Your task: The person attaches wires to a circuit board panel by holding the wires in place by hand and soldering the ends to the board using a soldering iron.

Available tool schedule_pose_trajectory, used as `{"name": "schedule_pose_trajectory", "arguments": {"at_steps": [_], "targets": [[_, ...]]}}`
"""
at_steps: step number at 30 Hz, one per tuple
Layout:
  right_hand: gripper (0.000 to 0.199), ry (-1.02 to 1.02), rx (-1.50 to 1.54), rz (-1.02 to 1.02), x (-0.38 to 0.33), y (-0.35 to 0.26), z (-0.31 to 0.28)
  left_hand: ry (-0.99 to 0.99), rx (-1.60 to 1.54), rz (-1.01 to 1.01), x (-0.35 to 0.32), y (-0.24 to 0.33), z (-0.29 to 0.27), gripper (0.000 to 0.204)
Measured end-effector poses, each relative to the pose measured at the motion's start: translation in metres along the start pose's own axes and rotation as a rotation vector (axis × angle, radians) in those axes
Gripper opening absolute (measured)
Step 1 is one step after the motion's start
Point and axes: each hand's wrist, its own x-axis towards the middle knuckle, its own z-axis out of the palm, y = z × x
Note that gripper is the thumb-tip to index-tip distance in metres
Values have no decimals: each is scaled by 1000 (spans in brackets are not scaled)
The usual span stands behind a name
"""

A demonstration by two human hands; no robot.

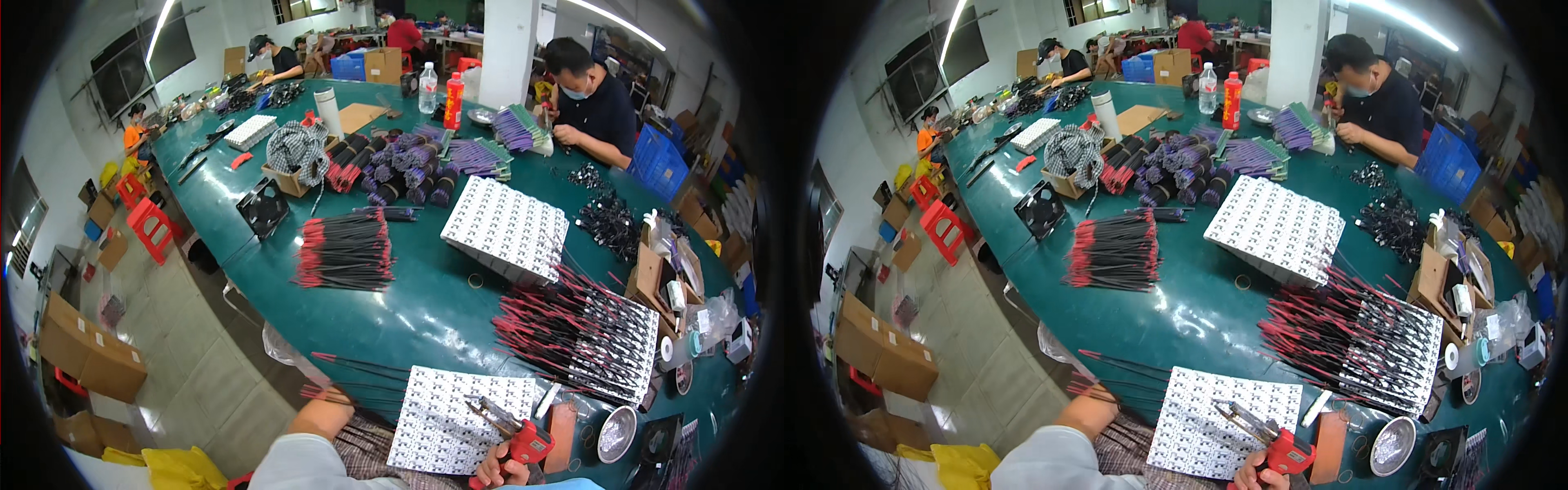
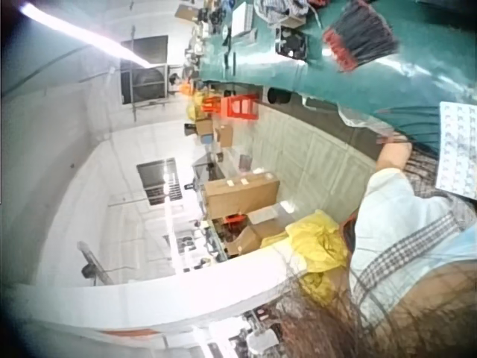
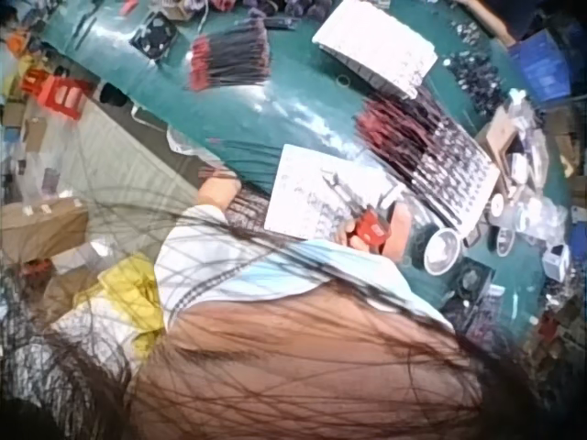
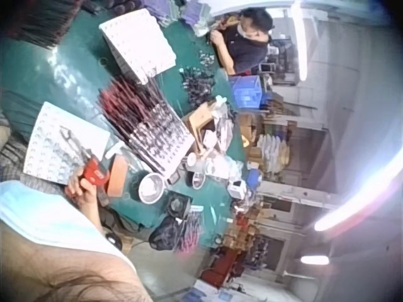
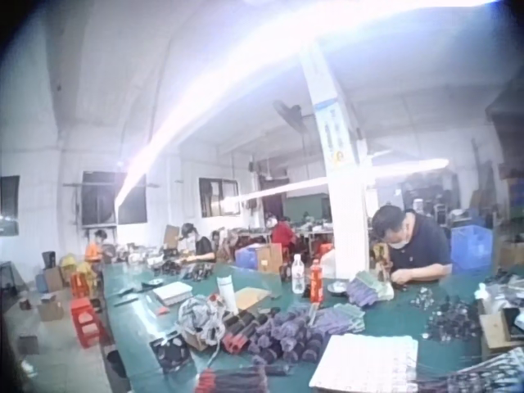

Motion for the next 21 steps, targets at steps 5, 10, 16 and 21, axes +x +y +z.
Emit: {"name": "schedule_pose_trajectory", "arguments": {"at_steps": [5, 10, 16, 21], "targets": [[28, 7, -200, -40, 11, -11, 16, 23, 36, 50, 5, 24, -9, 13], [35, -11, -88, -78, 3, 0, -24, 43, 74, 66, -8, 24, -23, 12], [28, 97, -134, -206, 7, 1, -11, 71, 135, 92, -39, 40, -53, 12], [27, 93, -117, -245, 0, 6, -9, 176, 145, -4, -99, 86, -66, 13]]}}
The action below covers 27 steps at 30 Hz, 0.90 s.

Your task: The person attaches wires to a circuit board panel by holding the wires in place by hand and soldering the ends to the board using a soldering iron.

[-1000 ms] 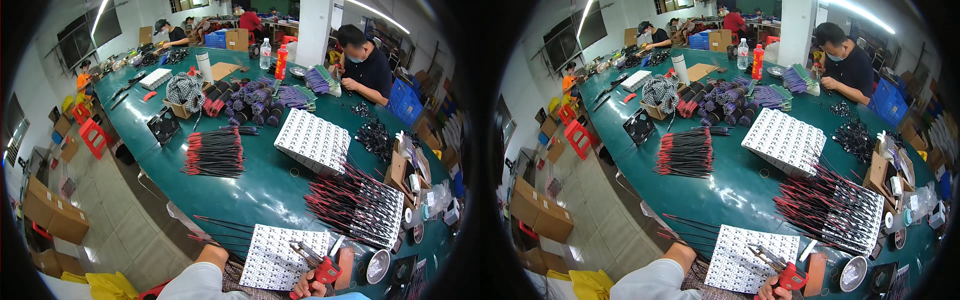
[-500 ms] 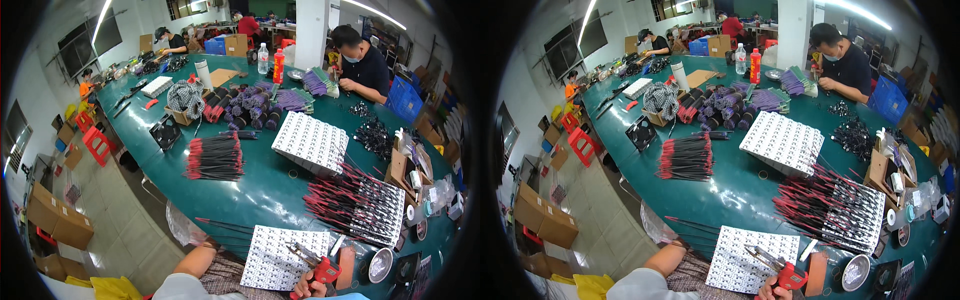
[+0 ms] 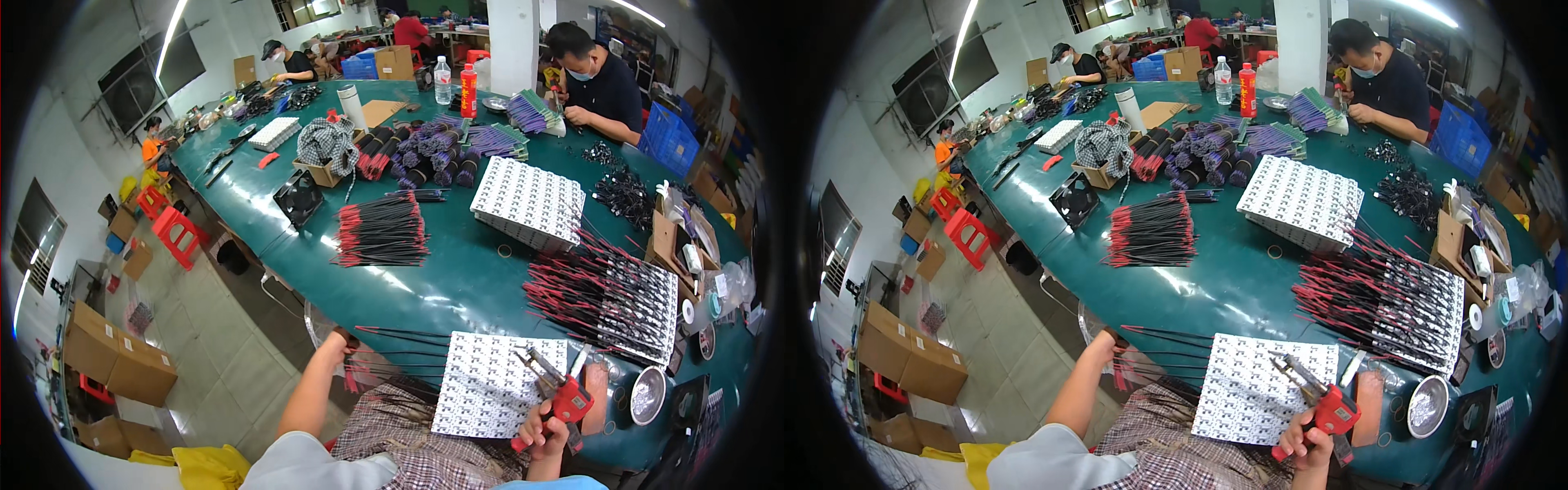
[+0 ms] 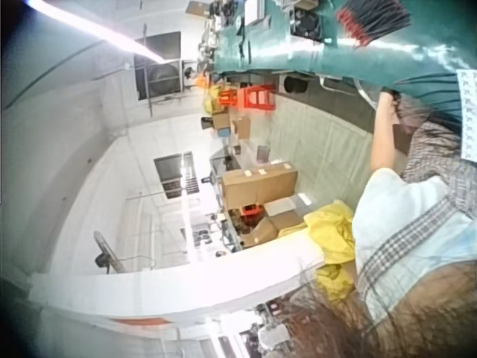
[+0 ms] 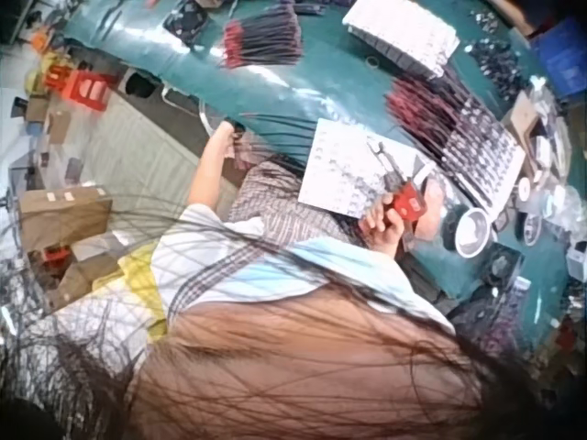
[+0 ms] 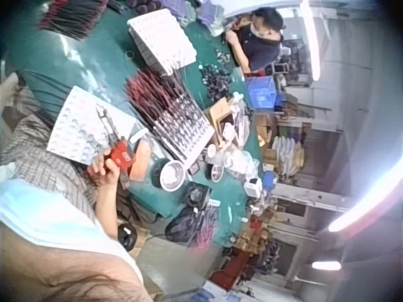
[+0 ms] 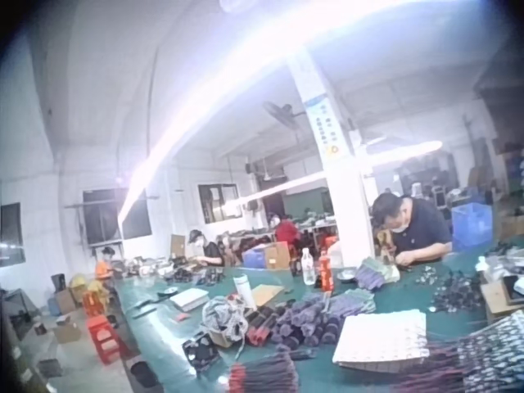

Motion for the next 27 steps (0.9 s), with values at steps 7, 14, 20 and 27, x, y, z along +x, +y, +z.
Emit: {"name": "schedule_pose_trajectory", "arguments": {"at_steps": [7, 14, 20, 27], "targets": [[30, -58, -85, -19, 17, -2, 1, 234, 545, 54, -142, 78, -45, 17], [28, 62, -261, -70, 29, -6, 25, 14, 510, 308, -225, 164, 35, 18], [27, 191, -297, -75, 17, -12, 45, -341, 758, 645, -198, 165, 162, 25], [37, 488, -596, -151, 8, -12, 86, -467, 1041, 714, -147, 151, 231, 28]]}}
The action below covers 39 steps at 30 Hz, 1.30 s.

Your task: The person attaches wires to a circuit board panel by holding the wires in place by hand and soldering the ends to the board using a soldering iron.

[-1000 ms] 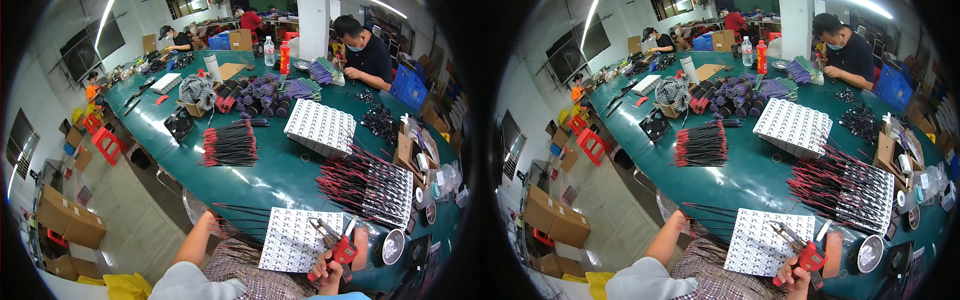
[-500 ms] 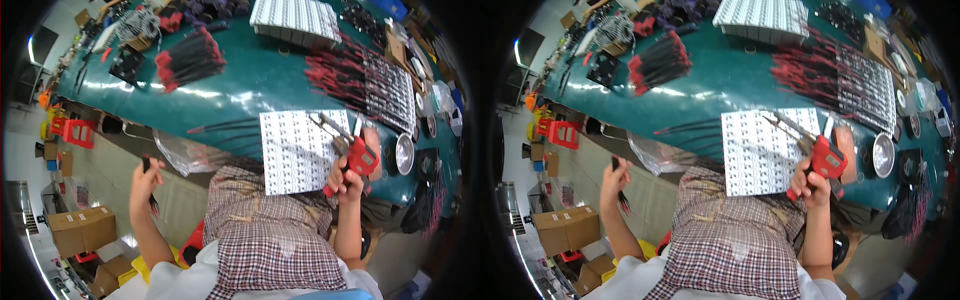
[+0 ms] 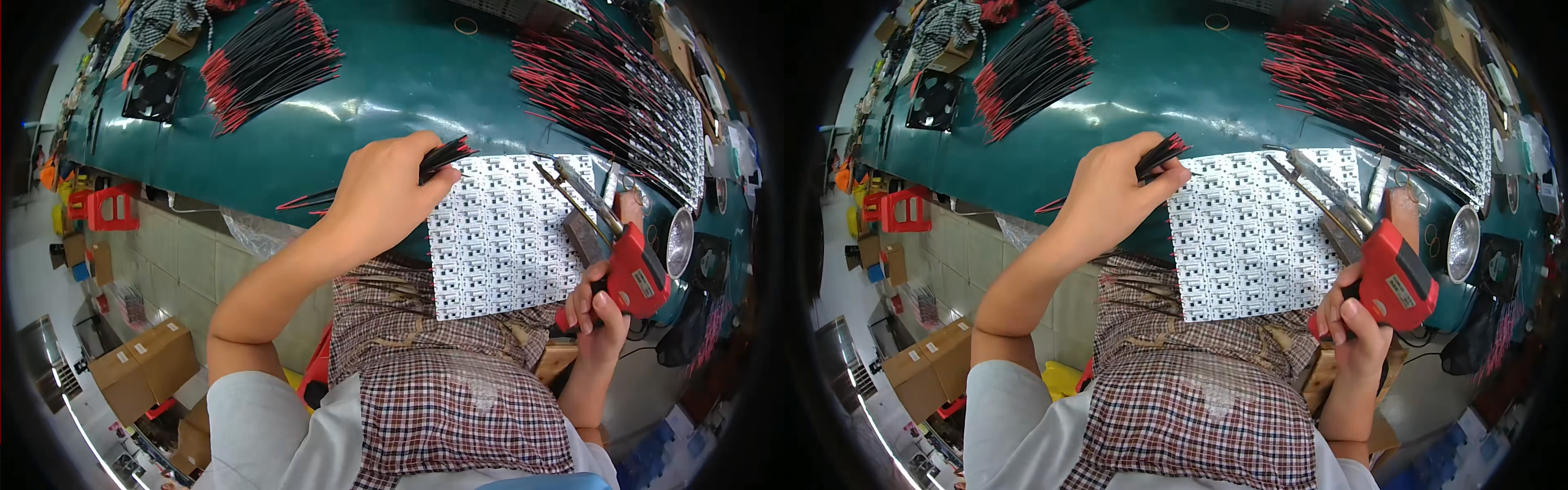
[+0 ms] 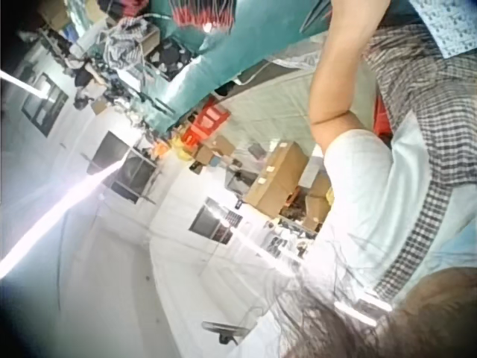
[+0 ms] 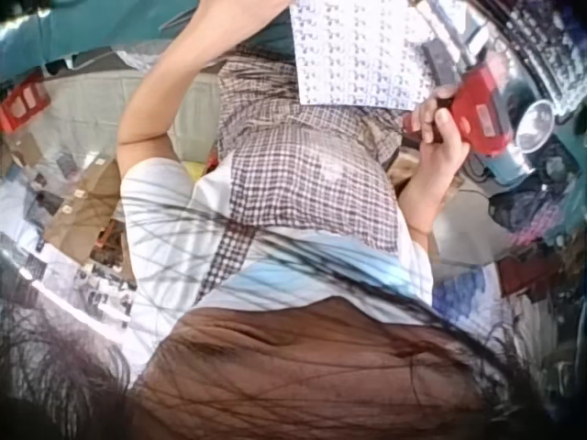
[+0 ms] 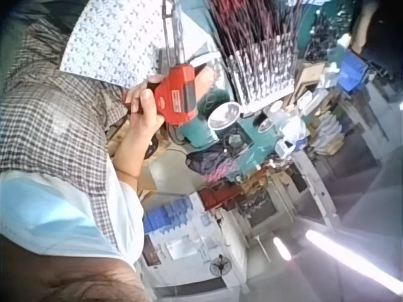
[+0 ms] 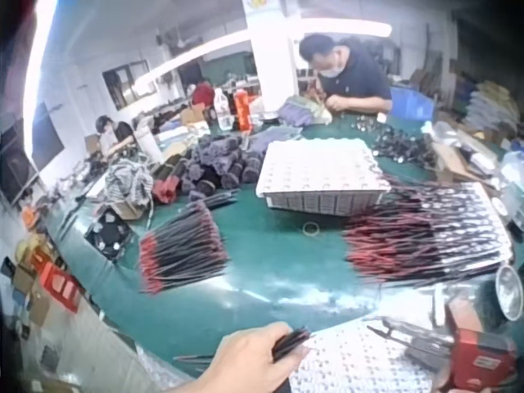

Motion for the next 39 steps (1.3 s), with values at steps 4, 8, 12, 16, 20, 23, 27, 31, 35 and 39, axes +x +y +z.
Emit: {"name": "schedule_pose_trajectory", "arguments": {"at_steps": [4, 8, 12, 16, 20, 23, 27, 31, 35, 39], "targets": [[42, 79, -78, 23, 0, -2, 17, -50, 98, -49, 15, -4, 4, 29], [47, 105, -171, 32, 2, 0, 31, -15, 69, -18, 18, -17, 10, 28], [49, 107, -283, 76, -2, 4, 35, 70, 30, 26, 17, -23, 15, 24], [51, 175, -571, 39, -10, 11, 34, 158, 37, 119, 15, -30, 23, 19], [38, 124, -729, -22, -11, 13, 37, 182, 30, 139, 15, -32, 30, 17], [25, 68, -920, -15, -11, 12, 26, 216, 73, 177, 14, -33, 31, 16], [20, 116, -911, -34, -6, 13, 35, 230, 75, 181, 14, -33, 33, 14], [17, 71, -933, -15, -2, 13, 38, 245, 83, 186, 12, -36, 34, 14], [15, 7, -962, -114, 2, 16, 34, 256, 87, 193, 13, -35, 34, 13], [14, -54, -983, -155, 4, 17, 30, 244, 83, 186, 12, -35, 35, 13]]}}
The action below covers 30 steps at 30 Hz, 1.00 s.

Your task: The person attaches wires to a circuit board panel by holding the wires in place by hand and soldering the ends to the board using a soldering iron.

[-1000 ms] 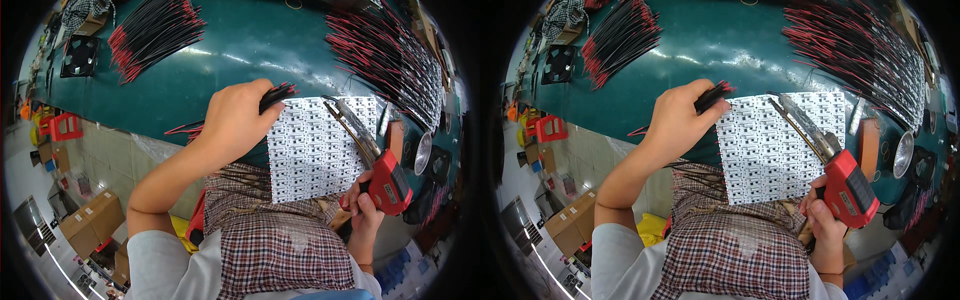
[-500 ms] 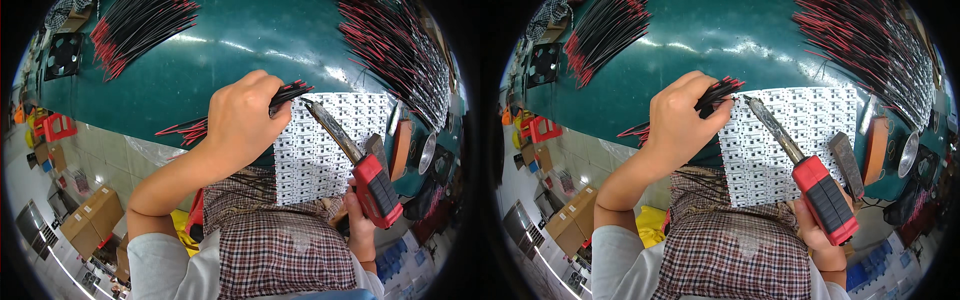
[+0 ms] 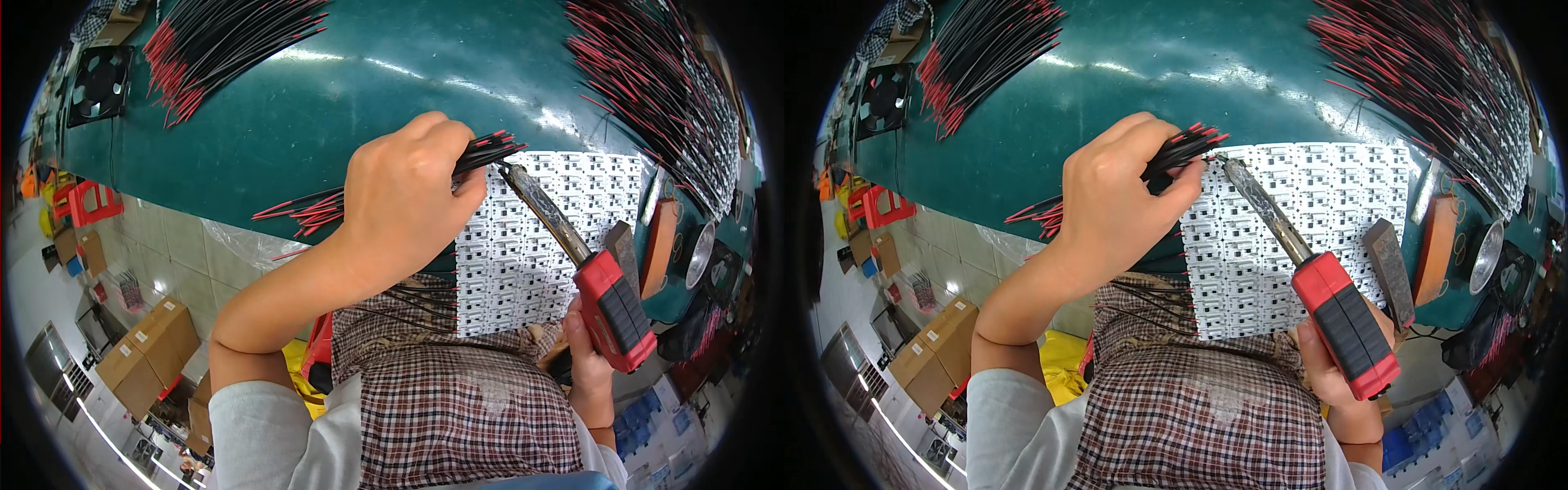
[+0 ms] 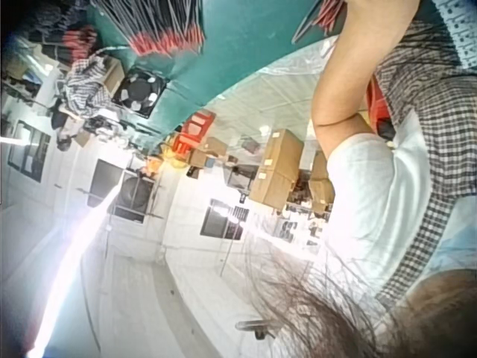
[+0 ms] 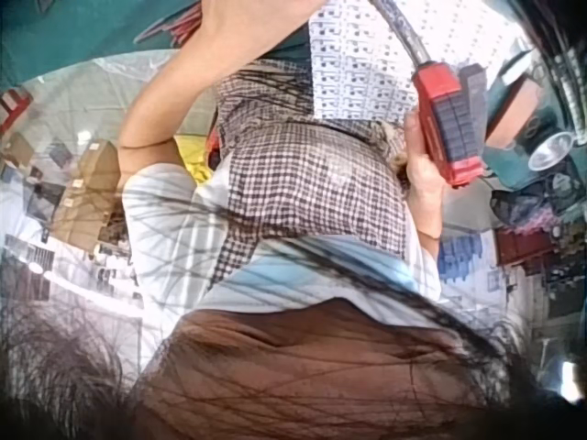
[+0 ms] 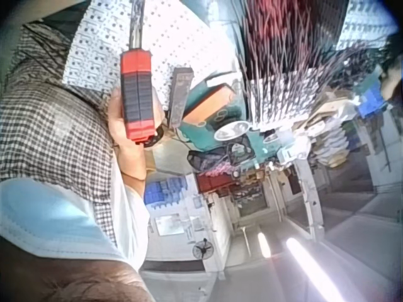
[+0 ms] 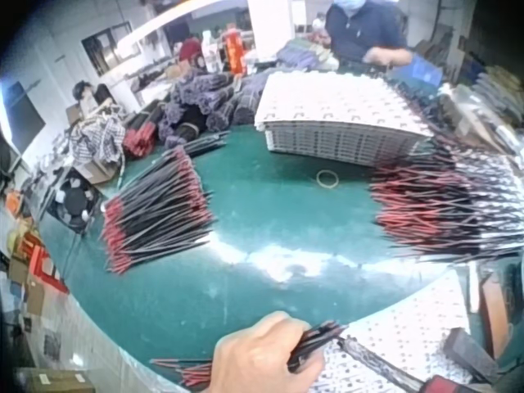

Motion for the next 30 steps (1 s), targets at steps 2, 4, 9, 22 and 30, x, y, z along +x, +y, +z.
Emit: {"name": "schedule_pose_trajectory", "arguments": {"at_steps": [2, 4, 9, 22, 30], "targets": [[15, -13, -40, -44, 1, 1, 0, 5, -5, -1, 0, 0, 0, 13], [16, -16, -38, -68, 4, 1, 1, 11, 5, 6, 0, 0, 0, 14], [19, -21, -47, -93, 0, 3, 2, 10, 2, -2, -1, -1, 2, 14], [19, 27, -79, -74, -8, 6, 1, -31, -34, -34, 1, -1, -1, 13], [17, 22, -57, -68, -6, 7, 4, -98, -38, -52, 6, -2, -3, 14]]}}
